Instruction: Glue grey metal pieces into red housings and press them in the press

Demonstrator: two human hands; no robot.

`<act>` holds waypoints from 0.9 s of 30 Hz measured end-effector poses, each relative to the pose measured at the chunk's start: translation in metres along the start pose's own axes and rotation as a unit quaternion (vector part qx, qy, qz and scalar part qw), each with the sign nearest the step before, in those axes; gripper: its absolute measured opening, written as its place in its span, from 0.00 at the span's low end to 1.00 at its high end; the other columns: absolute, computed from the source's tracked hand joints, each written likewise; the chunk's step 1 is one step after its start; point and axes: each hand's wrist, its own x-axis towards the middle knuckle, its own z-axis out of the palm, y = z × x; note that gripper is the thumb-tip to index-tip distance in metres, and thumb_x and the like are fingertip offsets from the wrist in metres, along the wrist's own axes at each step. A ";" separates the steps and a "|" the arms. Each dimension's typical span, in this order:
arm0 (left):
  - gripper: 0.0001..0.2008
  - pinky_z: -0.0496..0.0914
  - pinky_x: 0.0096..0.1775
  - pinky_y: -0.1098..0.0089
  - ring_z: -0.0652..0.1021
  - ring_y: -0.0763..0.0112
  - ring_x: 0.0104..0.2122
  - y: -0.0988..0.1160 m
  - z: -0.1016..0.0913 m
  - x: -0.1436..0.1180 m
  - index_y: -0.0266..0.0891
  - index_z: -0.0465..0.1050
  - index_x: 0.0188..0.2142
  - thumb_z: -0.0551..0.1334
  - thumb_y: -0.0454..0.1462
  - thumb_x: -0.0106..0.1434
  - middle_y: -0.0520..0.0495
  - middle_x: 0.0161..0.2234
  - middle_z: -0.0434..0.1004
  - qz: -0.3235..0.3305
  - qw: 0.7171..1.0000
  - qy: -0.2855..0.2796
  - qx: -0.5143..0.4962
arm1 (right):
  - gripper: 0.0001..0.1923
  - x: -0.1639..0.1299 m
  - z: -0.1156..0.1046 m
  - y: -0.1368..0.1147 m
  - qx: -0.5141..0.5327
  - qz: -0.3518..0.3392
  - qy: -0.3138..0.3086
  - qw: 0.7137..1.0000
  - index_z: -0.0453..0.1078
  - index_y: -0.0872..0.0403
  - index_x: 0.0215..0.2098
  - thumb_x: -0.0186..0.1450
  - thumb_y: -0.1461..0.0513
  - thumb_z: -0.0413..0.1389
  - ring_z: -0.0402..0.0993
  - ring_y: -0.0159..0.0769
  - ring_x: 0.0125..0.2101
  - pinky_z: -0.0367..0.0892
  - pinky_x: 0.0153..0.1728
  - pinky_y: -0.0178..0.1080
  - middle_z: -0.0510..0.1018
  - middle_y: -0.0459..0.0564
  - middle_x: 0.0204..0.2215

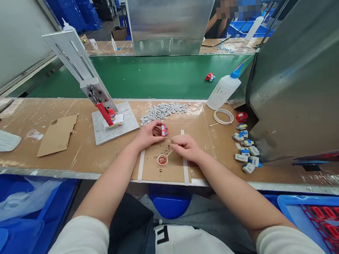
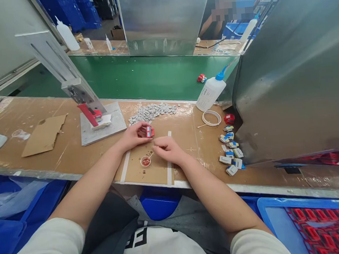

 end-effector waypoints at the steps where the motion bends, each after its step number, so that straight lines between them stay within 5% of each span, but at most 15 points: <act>1: 0.25 0.76 0.40 0.68 0.82 0.67 0.38 0.001 0.000 0.000 0.39 0.73 0.50 0.76 0.40 0.55 0.47 0.41 0.83 -0.002 1.000 -0.003 0.009 | 0.25 0.001 -0.002 0.001 -0.005 0.016 0.061 0.998 0.45 0.51 0.21 0.72 0.58 0.52 0.48 0.29 0.22 0.47 0.27 0.37 0.50 0.39 0.20; 4: 0.24 0.76 0.38 0.69 0.81 0.68 0.36 0.001 0.001 -0.001 0.39 0.74 0.49 0.76 0.40 0.54 0.48 0.38 0.82 -0.005 1.000 -0.009 0.026 | 0.25 0.006 -0.008 0.007 -0.044 0.069 0.214 0.973 0.46 0.51 0.21 0.71 0.55 0.53 0.49 0.29 0.23 0.47 0.28 0.38 0.50 0.40 0.20; 6: 0.24 0.75 0.37 0.69 0.81 0.68 0.36 0.001 0.001 -0.001 0.39 0.75 0.49 0.76 0.39 0.54 0.48 0.38 0.82 -0.005 0.999 -0.010 0.035 | 0.25 0.009 -0.009 0.012 -0.066 0.093 0.249 0.962 0.47 0.51 0.21 0.71 0.54 0.53 0.50 0.29 0.24 0.48 0.28 0.38 0.51 0.40 0.20; 22: 0.23 0.75 0.38 0.68 0.80 0.68 0.36 0.003 0.002 -0.001 0.39 0.76 0.49 0.75 0.39 0.54 0.48 0.38 0.81 -0.001 0.999 -0.015 0.047 | 0.25 0.012 -0.009 0.023 -0.123 0.100 0.237 0.959 0.52 0.50 0.21 0.72 0.51 0.53 0.54 0.32 0.24 0.51 0.30 0.39 0.56 0.42 0.21; 24: 0.23 0.75 0.37 0.69 0.80 0.69 0.34 0.004 0.001 -0.001 0.39 0.75 0.48 0.75 0.39 0.54 0.48 0.37 0.81 -0.008 0.999 -0.015 0.038 | 0.27 0.010 -0.011 0.017 -0.091 0.072 0.206 0.972 0.50 0.50 0.21 0.73 0.49 0.52 0.53 0.32 0.24 0.51 0.30 0.39 0.55 0.42 0.21; 27: 0.24 0.74 0.36 0.70 0.79 0.71 0.33 0.002 0.000 0.001 0.38 0.75 0.48 0.76 0.40 0.54 0.48 0.37 0.82 -0.016 1.000 -0.004 0.022 | 0.29 0.005 -0.008 0.003 -0.034 0.019 0.032 0.999 0.47 0.50 0.21 0.75 0.47 0.48 0.52 0.31 0.23 0.52 0.29 0.39 0.54 0.42 0.20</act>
